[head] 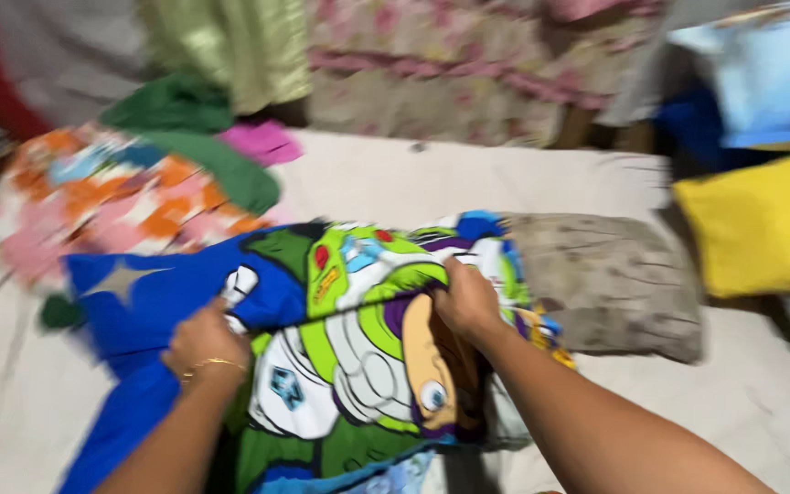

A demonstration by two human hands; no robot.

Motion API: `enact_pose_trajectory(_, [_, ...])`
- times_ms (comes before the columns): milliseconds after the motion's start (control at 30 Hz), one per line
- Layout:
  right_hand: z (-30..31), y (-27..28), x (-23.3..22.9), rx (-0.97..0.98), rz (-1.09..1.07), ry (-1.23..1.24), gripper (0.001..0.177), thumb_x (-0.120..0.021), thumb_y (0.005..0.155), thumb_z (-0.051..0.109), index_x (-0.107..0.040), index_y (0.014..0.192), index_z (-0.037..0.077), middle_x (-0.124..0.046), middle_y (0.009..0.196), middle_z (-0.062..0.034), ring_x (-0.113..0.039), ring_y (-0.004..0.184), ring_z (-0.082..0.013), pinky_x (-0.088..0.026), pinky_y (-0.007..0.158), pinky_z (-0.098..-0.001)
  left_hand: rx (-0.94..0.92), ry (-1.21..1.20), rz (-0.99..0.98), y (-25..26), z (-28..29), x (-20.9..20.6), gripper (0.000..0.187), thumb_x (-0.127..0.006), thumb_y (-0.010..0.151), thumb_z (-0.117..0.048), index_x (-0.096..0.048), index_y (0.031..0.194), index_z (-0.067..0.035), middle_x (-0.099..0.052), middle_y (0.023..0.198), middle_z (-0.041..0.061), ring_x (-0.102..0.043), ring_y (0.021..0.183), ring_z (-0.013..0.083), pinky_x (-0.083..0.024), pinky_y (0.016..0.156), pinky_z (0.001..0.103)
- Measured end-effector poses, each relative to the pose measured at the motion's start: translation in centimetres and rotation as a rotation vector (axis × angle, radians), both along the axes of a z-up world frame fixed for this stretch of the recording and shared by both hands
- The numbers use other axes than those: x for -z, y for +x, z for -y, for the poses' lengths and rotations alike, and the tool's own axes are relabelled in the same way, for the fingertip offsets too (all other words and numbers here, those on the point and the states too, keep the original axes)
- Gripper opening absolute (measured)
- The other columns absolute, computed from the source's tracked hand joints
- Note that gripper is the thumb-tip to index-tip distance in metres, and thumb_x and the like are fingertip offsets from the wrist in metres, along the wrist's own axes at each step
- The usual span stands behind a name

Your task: The person inserts a pillow into a light blue floral pillowcase, smoothing the fabric and adjusting the corners to fit the pillow. They then fold the covered pillow and place it on a stack of other bedding items. Finally, the person folds a separate light blue floral sheet or cloth into a compact square.

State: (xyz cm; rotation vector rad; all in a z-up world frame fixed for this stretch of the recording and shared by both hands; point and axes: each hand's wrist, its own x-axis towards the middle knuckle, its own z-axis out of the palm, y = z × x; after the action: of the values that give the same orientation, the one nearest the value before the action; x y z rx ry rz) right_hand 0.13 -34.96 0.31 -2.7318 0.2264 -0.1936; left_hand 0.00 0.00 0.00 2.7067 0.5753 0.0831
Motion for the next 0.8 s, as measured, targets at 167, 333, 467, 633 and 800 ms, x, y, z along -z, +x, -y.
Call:
enact_pose_trajectory(167, [2.4, -0.9, -7.4, 0.223, 0.152, 0.2, 0.042, -0.076, 0.082, 0.023, -0.07, 0.123, 0.013, -0.074, 0.107, -0.0219, -0.07, 0.103, -0.0398, -0.054, 0.09, -0.0475, 0.192, 0.0, 0.418, 4.4, 4.8, -7.3, 0.027, -0.074, 0.076, -0.017, -0.072, 0.102, -0.019, -0.074, 0.094, 0.017, -0.069, 0.097, 0.0409, -0.052, 0.084, 0.055])
enact_pose_trajectory(333, [6.3, -1.7, -10.0, 0.396, 0.367, 0.228, 0.045, -0.079, 0.079, 0.02, -0.07, 0.122, 0.01, -0.073, 0.104, -0.0239, -0.071, 0.101, -0.0403, -0.054, 0.088, -0.0467, 0.338, -0.139, 0.691, 6.8, 9.7, -12.0, 0.019, -0.068, 0.074, -0.01, -0.07, 0.092, -0.013, -0.072, 0.089, 0.021, -0.067, 0.09, 0.046, -0.051, 0.078, 0.057])
enact_pose_trajectory(467, [8.9, -2.7, -11.3, 0.514, 0.432, 0.207, 0.046, -0.082, 0.079, 0.023, -0.07, 0.121, 0.009, -0.074, 0.105, -0.0231, -0.071, 0.101, -0.0397, -0.054, 0.087, -0.0467, 0.382, -0.217, 0.693, 7.1, 13.5, -13.0, 0.017, -0.069, 0.073, -0.01, -0.068, 0.089, -0.012, -0.071, 0.087, 0.021, -0.065, 0.088, 0.0475, -0.05, 0.076, 0.057])
enact_pose_trajectory(633, [11.3, -5.0, -11.8, 0.595, 0.474, 0.224, 0.047, -0.082, 0.08, 0.023, -0.069, 0.122, 0.007, -0.075, 0.102, -0.0207, -0.073, 0.095, -0.0364, -0.055, 0.085, -0.0454, 0.434, -0.332, 0.57, 6.1, 16.6, -12.3, 0.014, -0.066, 0.078, -0.007, -0.067, 0.09, -0.012, -0.071, 0.087, 0.02, -0.066, 0.087, 0.0468, -0.051, 0.075, 0.056])
enact_pose_trajectory(800, [14.2, -8.0, -12.6, 0.714, 0.458, 0.184, 0.049, -0.084, 0.079, 0.022, -0.068, 0.124, 0.008, -0.073, 0.101, -0.021, -0.071, 0.095, -0.037, -0.053, 0.085, -0.0459, 0.478, -0.427, 0.518, 5.4, 20.9, -12.9, 0.018, -0.075, 0.075, -0.015, -0.067, 0.091, -0.013, -0.07, 0.087, 0.021, -0.065, 0.087, 0.0476, -0.051, 0.075, 0.055])
